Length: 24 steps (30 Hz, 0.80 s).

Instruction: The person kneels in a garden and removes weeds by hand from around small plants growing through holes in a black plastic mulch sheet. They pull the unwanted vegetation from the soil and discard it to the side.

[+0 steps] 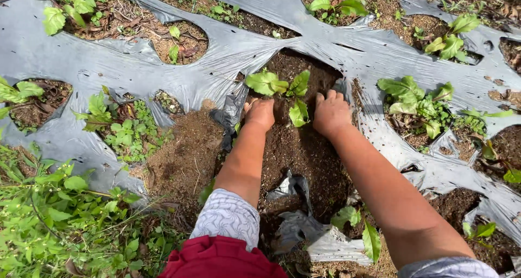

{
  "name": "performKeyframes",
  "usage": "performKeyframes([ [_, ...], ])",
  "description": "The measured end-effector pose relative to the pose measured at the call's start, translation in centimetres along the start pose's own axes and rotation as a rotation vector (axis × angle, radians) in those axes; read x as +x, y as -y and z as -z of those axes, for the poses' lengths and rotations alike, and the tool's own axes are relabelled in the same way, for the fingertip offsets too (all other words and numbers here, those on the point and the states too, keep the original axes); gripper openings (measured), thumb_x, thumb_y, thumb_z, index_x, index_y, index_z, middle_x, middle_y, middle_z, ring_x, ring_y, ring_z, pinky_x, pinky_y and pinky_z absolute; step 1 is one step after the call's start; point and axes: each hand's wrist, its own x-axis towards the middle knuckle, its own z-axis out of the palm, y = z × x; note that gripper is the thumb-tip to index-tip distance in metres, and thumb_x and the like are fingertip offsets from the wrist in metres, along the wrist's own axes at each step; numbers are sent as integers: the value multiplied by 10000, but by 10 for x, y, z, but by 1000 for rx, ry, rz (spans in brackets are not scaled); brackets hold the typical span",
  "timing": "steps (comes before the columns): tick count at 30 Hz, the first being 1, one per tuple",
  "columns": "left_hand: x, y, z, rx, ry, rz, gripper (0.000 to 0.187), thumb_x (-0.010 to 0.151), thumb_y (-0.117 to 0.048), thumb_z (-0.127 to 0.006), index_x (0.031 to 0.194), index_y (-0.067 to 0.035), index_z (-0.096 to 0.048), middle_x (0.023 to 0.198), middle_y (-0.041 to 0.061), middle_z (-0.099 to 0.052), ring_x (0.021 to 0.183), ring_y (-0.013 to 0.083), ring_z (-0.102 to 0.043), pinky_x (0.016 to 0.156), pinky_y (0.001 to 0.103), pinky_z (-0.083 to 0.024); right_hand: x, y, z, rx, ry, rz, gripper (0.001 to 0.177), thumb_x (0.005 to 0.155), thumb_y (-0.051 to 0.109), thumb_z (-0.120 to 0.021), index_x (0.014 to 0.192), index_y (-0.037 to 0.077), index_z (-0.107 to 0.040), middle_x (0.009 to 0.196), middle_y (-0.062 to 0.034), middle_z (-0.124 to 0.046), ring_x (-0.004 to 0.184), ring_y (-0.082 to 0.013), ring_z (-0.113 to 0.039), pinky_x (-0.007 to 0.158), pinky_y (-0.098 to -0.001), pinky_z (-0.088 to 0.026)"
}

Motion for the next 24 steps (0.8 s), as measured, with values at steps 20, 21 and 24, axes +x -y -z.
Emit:
performKeyframes([
  [20,-82,-126,140,-797,134,187,716,1014,66,-444,1620,47,-64,1664,343,-68,1534,521,-152,1267,625,-249,-45,28,-15,727,-102,32,626,974,243,-586,1566,116,-429,1415,-251,-529,1311,-453,-525,1106,-553,-462],
  [21,-99,-135,165,-746,163,169,719,1007,108,-403,1630,21,-55,1680,319,-42,1542,508,-141,1270,613,-231,-72,30,8,808,18,53,629,1010,156,-517,1615,146,-347,1612,-203,-387,1463,-430,-400,1211,-542,-386],
  [24,-103,-133,149,-286,391,97,498,967,1,-476,1453,-82,-541,1546,185,-483,1532,357,-289,1322,471,-56,-73,46,-15,302,70,215,661,946,149,-564,1587,162,-405,1677,-212,-254,1493,-448,-368,1271,-519,-334],
])
